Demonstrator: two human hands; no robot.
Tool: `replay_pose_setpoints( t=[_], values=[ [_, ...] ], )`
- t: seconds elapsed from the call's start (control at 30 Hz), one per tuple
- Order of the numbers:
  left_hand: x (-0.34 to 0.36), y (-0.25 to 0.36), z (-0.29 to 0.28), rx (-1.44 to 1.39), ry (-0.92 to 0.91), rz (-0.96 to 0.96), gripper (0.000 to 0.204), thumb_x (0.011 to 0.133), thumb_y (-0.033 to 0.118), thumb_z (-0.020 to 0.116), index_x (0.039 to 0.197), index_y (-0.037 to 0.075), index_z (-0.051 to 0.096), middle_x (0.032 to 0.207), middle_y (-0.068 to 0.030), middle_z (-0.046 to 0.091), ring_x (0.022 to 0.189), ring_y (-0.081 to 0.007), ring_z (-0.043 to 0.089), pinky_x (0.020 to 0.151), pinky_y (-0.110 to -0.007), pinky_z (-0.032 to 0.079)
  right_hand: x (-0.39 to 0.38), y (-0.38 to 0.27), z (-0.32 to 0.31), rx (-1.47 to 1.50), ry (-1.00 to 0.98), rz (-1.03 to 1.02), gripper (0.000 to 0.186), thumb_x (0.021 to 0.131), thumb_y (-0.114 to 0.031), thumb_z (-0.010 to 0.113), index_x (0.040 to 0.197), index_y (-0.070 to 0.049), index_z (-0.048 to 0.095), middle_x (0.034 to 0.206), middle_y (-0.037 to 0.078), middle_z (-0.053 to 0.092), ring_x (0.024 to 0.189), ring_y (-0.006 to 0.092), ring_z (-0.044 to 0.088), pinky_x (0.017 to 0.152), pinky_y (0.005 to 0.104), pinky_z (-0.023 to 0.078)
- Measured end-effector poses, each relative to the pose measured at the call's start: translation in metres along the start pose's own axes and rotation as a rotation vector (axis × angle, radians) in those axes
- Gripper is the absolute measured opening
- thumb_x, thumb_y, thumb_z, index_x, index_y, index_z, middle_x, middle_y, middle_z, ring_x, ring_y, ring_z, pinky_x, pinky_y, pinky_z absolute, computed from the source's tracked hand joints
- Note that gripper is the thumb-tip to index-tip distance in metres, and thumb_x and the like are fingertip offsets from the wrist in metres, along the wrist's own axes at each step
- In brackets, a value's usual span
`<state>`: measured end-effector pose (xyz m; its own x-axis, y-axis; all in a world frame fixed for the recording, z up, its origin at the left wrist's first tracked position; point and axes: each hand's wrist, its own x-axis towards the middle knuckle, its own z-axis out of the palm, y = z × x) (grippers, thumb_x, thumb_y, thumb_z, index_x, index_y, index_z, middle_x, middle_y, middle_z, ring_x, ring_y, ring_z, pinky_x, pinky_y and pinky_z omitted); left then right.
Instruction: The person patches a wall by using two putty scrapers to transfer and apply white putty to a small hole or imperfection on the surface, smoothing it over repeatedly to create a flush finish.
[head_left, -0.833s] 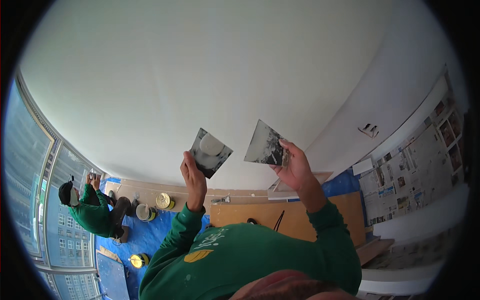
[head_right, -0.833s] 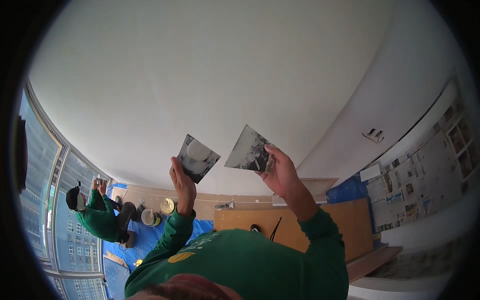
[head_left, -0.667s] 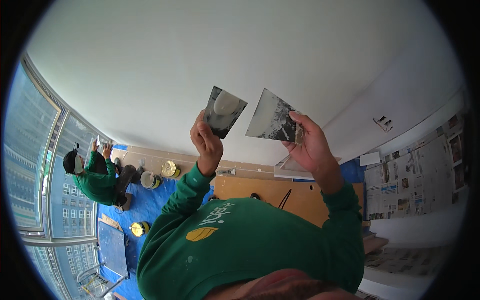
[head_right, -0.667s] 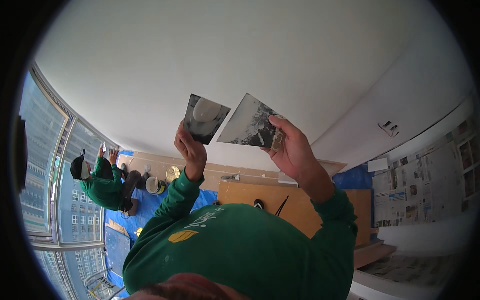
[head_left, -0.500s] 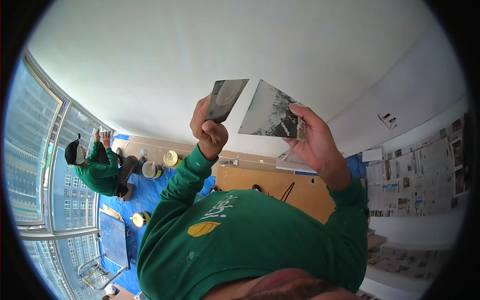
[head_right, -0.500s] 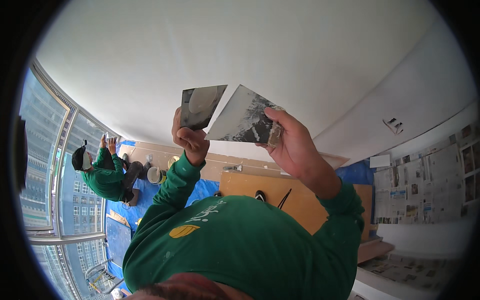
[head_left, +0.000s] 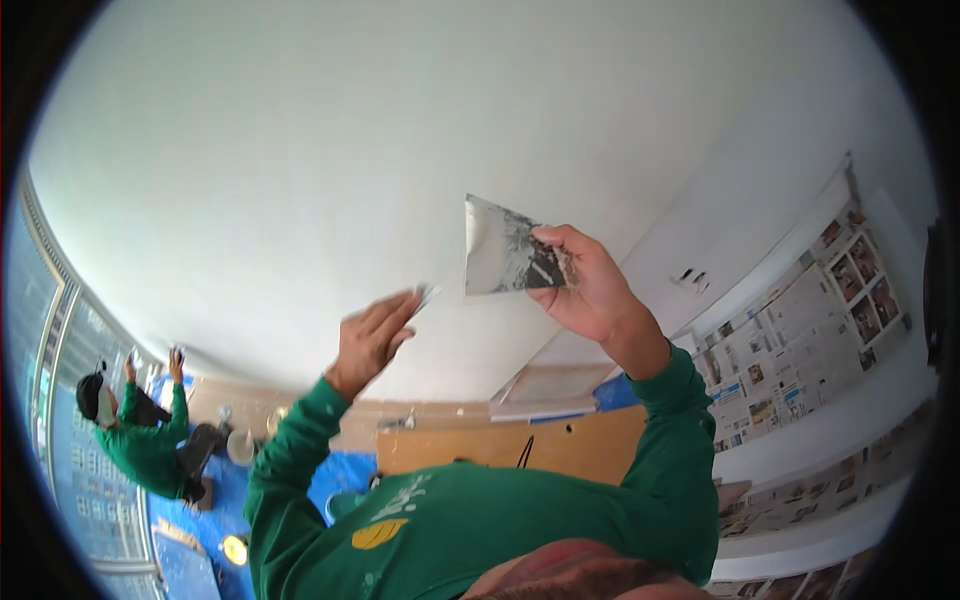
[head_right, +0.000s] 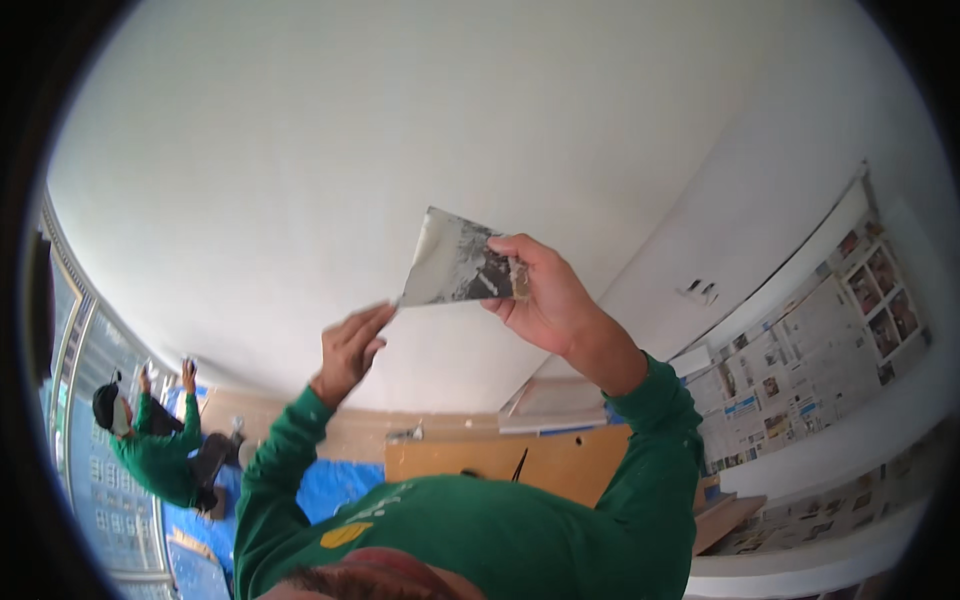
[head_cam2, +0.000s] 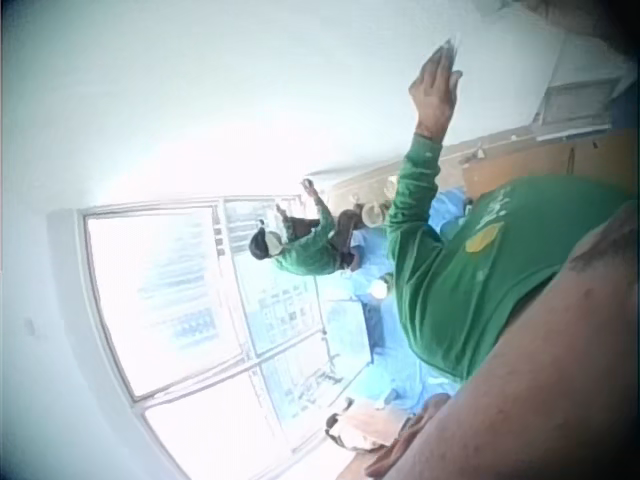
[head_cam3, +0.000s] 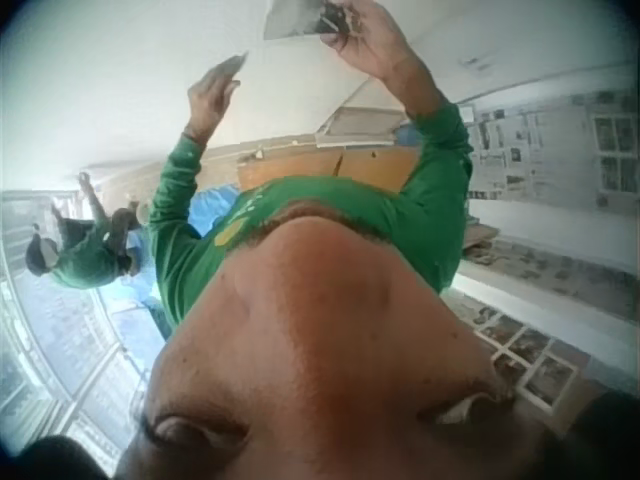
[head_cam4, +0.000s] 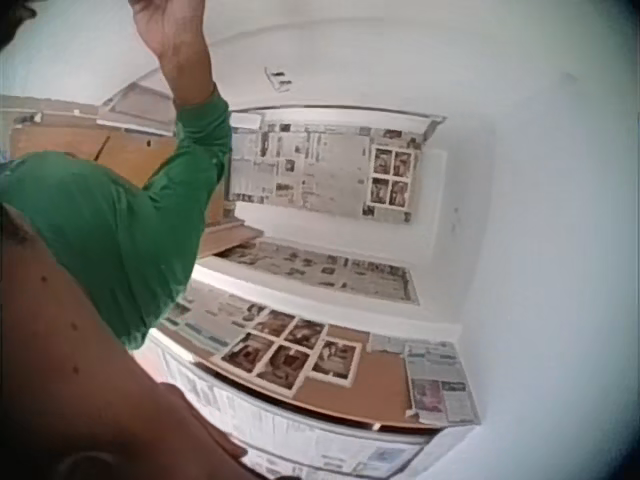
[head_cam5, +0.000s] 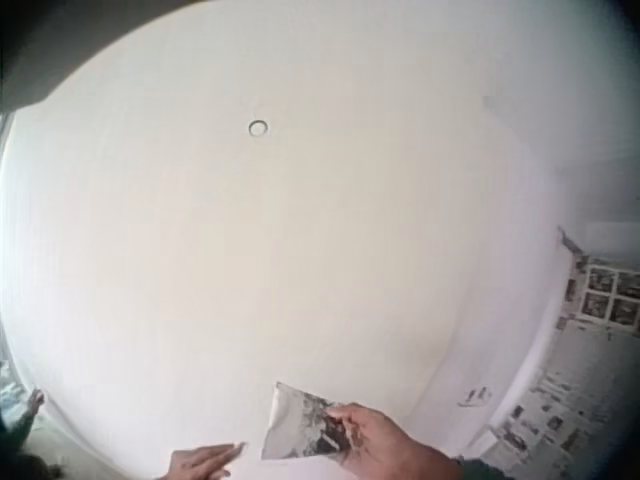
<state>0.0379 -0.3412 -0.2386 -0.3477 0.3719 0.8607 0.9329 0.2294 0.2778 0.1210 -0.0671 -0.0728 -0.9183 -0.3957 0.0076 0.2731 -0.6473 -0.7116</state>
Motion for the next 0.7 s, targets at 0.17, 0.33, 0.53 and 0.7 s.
replay_pose_setpoints(
  t=[0.17,0.33,0.53,0.7],
  values=[
    [-0.083,0.01,0.047,-0.584,0.4,-0.897,0.05,0.11,0.036,0.039,0.081,-0.002,0.054,0.07,0.0033,0.047,0.065,-0.0072,0.039,0.056,-0.026,0.033,0.017,-0.157,0.09,-0.512,0.167,-0.648,0.016,0.092,-0.008,0.064,0.107,-0.002,0.059,0.105,0.011,0.066,0.092,0.021,0.065,0.072,0.0327,0.054],
    [-0.13,0.004,0.091,-1.223,0.623,-1.197,0.052,0.106,0.049,0.045,0.109,-0.001,0.06,0.097,-0.0086,0.068,0.082,-0.0171,0.068,0.073,-0.031,0.056,0.02,-0.327,0.184,-1.098,0.344,-1.113,0.028,0.091,-0.007,0.066,0.116,0.003,0.058,0.11,0.011,0.065,0.102,0.0254,0.063,0.091,0.0385,0.051],
    [-0.161,-0.013,0.097,-1.22,0.683,-1.353,0.059,0.105,0.051,0.045,0.122,-0.004,0.056,0.113,-0.0151,0.065,0.097,-0.0256,0.07,0.081,-0.038,0.059,0.075,-0.433,0.253,-2.07,0.71,-1.338,0.021,0.09,-0.007,0.053,0.101,0.002,0.069,0.1,0.02,0.069,0.096,0.0344,0.065,0.084,0.0412,0.051],
    [-0.154,-0.004,0.095,-1.252,0.666,-1.407,0.063,0.105,0.052,0.043,0.127,-0.006,0.053,0.118,-0.0176,0.064,0.101,-0.0291,0.069,0.085,-0.041,0.059,0.095,-0.508,0.269,-2.721,0.767,-1.581,0.019,0.091,-0.008,0.053,0.099,0.004,0.067,0.105,0.026,0.067,0.101,0.0412,0.062,0.089,0.0462,0.049]
  ],
)
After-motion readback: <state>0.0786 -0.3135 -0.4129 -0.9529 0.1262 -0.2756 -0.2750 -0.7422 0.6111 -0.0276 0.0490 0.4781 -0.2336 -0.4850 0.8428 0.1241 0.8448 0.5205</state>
